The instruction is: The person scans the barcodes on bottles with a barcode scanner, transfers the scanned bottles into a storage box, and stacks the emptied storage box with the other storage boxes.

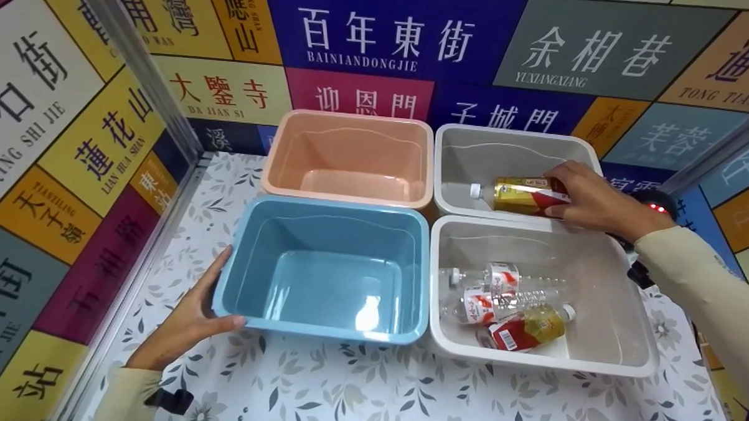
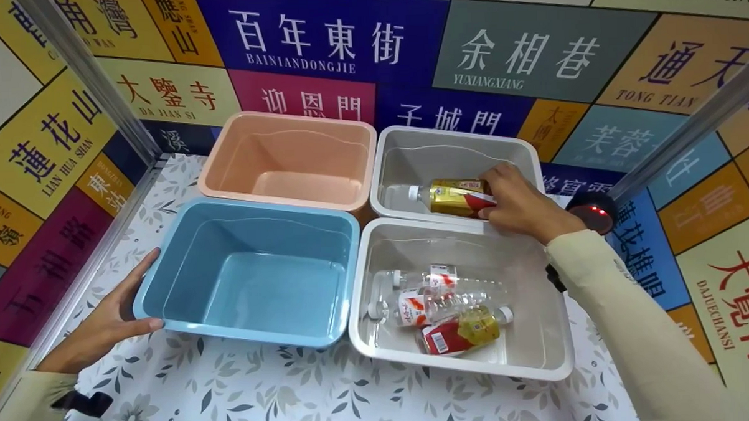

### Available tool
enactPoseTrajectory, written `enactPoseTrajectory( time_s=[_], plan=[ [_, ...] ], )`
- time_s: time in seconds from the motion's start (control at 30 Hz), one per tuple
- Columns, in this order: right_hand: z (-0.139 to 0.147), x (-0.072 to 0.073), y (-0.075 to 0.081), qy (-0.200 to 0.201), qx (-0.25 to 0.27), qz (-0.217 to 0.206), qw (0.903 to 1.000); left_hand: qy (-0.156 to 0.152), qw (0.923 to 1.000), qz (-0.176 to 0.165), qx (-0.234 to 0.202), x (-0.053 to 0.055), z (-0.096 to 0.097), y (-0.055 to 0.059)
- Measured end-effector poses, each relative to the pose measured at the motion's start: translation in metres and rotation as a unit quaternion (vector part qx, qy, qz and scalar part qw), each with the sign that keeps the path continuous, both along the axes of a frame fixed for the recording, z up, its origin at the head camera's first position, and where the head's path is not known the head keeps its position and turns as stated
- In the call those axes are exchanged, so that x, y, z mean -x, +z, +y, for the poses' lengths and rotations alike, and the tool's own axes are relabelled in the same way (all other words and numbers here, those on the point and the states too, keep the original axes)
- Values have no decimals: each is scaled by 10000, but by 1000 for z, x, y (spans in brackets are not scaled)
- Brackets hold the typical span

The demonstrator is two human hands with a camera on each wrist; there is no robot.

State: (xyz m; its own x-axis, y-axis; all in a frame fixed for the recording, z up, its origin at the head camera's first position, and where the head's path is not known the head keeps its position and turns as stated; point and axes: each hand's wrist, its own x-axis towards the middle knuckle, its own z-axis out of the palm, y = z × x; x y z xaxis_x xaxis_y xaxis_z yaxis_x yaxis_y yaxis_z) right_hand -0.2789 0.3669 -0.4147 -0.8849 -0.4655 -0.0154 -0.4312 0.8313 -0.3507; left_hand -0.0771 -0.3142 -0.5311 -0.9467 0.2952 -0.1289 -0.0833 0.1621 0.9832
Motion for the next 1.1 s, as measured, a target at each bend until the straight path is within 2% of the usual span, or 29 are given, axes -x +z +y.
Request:
enactPoseTrajectory(
  time_s=[0.17, 0.33, 0.6, 0.9, 1.1],
  plan=[
    [-3, 5, -4, 141, -83, 174, 9997, -65, 9999, 37, -71, 1, 0, 0],
    [-6, 8, -5, 98, -143, -47, 9998, -20, 10000, 14, 38, 1, -1, -1],
    [-12, 12, -9, 140, -276, -173, 9994, -19, 10000, -39, 17, 1, -1, 0],
    [-20, 12, -5, 50, -430, -455, 9980, -1, 9999, -66, 115, 0, -1, 0],
    [-22, 18, -7, 195, -474, -375, 9980, 1, 9999, -33, 147, 0, -2, 0]
  ],
)
